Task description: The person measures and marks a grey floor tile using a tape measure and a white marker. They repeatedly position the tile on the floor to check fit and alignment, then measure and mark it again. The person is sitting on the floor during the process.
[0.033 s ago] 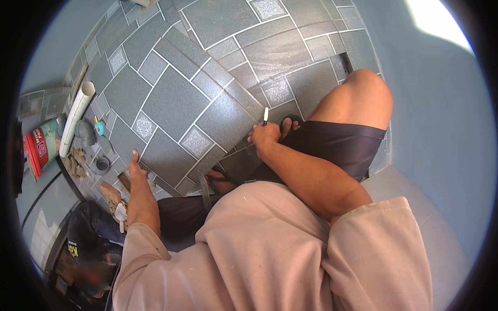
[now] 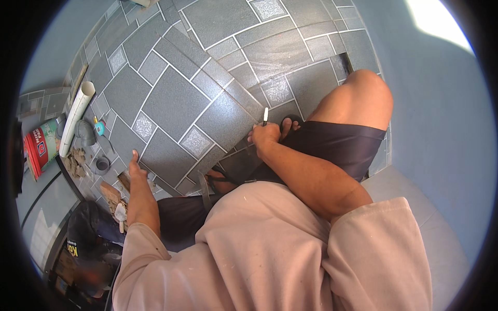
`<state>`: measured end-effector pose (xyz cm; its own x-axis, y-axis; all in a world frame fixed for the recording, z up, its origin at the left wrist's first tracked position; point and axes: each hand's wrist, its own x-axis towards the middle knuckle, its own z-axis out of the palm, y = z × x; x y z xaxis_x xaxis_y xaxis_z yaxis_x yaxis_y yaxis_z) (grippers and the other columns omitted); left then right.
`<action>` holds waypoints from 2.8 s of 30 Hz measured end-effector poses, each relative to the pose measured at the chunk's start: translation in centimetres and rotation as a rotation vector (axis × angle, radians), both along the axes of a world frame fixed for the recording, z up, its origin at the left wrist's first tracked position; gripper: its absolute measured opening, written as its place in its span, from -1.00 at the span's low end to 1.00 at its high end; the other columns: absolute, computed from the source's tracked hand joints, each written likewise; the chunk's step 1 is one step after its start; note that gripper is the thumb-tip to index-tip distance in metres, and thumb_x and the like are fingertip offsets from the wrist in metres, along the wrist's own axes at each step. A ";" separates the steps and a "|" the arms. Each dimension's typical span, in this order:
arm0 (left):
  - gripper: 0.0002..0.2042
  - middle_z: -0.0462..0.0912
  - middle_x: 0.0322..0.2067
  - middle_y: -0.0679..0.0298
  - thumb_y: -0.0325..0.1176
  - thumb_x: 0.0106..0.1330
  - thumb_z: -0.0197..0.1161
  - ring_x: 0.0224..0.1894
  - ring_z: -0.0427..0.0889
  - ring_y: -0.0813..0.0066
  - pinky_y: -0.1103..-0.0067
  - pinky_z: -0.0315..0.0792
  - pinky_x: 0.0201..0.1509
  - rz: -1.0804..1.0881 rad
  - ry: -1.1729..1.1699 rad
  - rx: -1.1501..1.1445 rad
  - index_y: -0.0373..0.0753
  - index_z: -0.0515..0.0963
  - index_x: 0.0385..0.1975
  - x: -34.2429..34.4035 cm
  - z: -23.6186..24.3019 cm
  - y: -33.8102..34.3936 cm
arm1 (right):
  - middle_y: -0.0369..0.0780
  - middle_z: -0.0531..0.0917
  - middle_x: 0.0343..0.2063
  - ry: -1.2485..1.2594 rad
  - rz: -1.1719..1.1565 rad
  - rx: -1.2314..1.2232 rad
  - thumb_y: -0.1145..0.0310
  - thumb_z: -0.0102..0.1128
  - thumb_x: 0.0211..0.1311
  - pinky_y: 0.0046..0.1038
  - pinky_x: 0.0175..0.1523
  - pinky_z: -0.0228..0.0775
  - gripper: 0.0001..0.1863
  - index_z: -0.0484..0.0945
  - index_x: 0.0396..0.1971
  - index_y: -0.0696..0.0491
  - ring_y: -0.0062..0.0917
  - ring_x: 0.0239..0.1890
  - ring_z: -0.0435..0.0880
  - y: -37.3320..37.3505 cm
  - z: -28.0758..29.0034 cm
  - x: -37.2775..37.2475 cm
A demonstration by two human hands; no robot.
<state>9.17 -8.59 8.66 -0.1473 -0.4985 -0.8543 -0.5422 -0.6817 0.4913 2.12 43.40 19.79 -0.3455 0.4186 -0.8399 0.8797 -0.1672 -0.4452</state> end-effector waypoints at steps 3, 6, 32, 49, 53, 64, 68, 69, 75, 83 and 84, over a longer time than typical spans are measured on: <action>-0.25 0.48 0.31 -0.03 -0.12 0.21 0.56 0.29 0.52 0.02 0.07 0.33 0.43 0.006 -0.029 -0.027 -0.44 0.41 0.30 0.1 -0.1 -0.1 | -0.13 0.67 -0.55 0.001 0.022 0.003 0.53 0.18 0.38 -0.43 -0.54 0.43 -0.87 0.56 -0.40 0.21 -0.45 -0.63 0.63 -0.1 0.4 0.0; -0.22 0.46 0.33 -0.03 -0.11 0.20 0.57 0.31 0.49 -0.01 0.07 0.29 0.46 0.008 -0.012 -0.028 -0.43 0.40 0.32 0.0 -0.4 -0.2 | -0.13 0.67 -0.55 -0.006 0.037 0.014 0.53 0.18 0.38 -0.43 -0.54 0.42 -0.88 0.56 -0.40 0.21 -0.46 -0.63 0.62 0.0 0.4 -0.1; -0.25 0.49 0.32 0.00 -0.26 0.13 0.62 0.33 0.46 0.02 0.13 0.22 0.50 0.085 -0.058 -0.116 -0.42 0.43 0.30 -0.5 1.2 1.0 | -0.15 0.71 -0.51 -0.059 0.151 0.041 0.43 0.17 0.43 -0.44 -0.43 0.40 -0.89 0.53 -0.32 0.13 -0.50 -0.58 0.59 -0.1 1.6 -0.7; -0.11 0.42 0.34 -0.14 -0.23 0.06 0.67 0.38 0.41 -0.04 0.08 0.19 0.52 0.072 -0.096 -0.204 -0.58 0.33 0.31 -1.2 2.5 2.2 | -0.15 0.70 -0.49 -0.071 0.138 0.022 0.45 0.16 0.43 -0.45 -0.47 0.35 -0.92 0.48 -0.25 0.12 -0.49 -0.59 0.58 0.0 0.9 -0.5; -0.10 0.42 0.33 -0.18 -0.23 0.08 0.67 0.36 0.43 -0.06 0.03 0.25 0.48 0.051 -0.189 -0.233 -0.59 0.30 0.32 -1.8 3.4 2.5 | -0.16 0.69 -0.54 -0.057 0.082 0.037 0.50 0.15 0.43 -0.44 -0.56 0.26 -0.90 0.53 -0.34 0.16 -0.51 -0.61 0.59 -0.2 0.3 -0.1; -0.07 0.38 0.38 -0.14 -0.15 0.11 0.64 0.37 0.41 -0.06 0.13 0.23 0.50 -0.014 -0.182 -0.225 -0.57 0.28 0.36 -2.1 2.9 2.2 | -0.16 0.70 -0.49 -0.062 0.093 0.018 0.45 0.15 0.44 -0.49 -0.50 0.34 -0.92 0.49 -0.23 0.14 -0.51 -0.58 0.60 0.2 -0.1 -0.1; -0.08 0.42 0.37 -0.06 -0.10 0.12 0.63 0.36 0.43 -0.02 0.13 0.23 0.49 -0.024 -0.171 -0.136 -0.55 0.31 0.35 -0.7 1.8 0.2 | -0.14 0.69 -0.49 -0.078 0.117 0.017 0.46 0.15 0.44 -0.48 -0.48 0.38 -0.92 0.49 -0.23 0.15 -0.50 -0.58 0.60 -0.5 0.3 -0.2; -0.09 0.43 0.36 -0.05 -0.09 0.12 0.63 0.35 0.44 -0.01 0.13 0.24 0.49 -0.026 -0.184 -0.144 -0.55 0.32 0.34 -0.8 1.5 0.7 | -0.14 0.69 -0.49 -0.072 0.091 0.021 0.46 0.16 0.44 -0.48 -0.47 0.38 -0.92 0.48 -0.23 0.15 -0.50 -0.58 0.60 -0.4 0.3 -0.2; -0.14 0.49 0.30 -0.03 -0.09 0.14 0.62 0.29 0.51 0.00 0.13 0.30 0.44 -0.033 -0.188 -0.150 -0.54 0.37 0.31 -1.0 1.2 0.4 | -0.14 0.69 -0.49 -0.066 0.034 0.020 0.48 0.18 0.42 -0.48 -0.46 0.37 -0.92 0.47 -0.24 0.15 -0.50 -0.59 0.59 -0.5 0.8 -0.2; -0.16 0.48 0.31 -0.07 -0.10 0.17 0.60 0.31 0.49 -0.01 0.13 0.29 0.46 -0.018 -0.123 -0.093 -0.52 0.36 0.32 -0.7 1.2 0.4 | -0.14 0.67 -0.50 -0.035 0.046 0.030 0.49 0.17 0.42 -0.45 -0.44 0.37 -0.92 0.45 -0.27 0.13 -0.50 -0.59 0.55 -0.6 1.1 0.1; -0.16 0.47 0.31 -0.07 -0.11 0.17 0.60 0.31 0.48 -0.02 0.13 0.29 0.46 -0.016 -0.121 -0.088 -0.52 0.36 0.32 -0.7 1.1 0.6 | -0.14 0.67 -0.50 -0.036 0.038 0.028 0.49 0.17 0.42 -0.44 -0.44 0.37 -0.92 0.45 -0.27 0.13 -0.50 -0.60 0.54 -0.6 1.1 0.0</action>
<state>8.43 -7.99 9.81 -0.0542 -0.5710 -0.8191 -0.6116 -0.6295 0.4793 2.16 42.84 20.92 -0.3311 0.4292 -0.8404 0.9007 -0.1216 -0.4170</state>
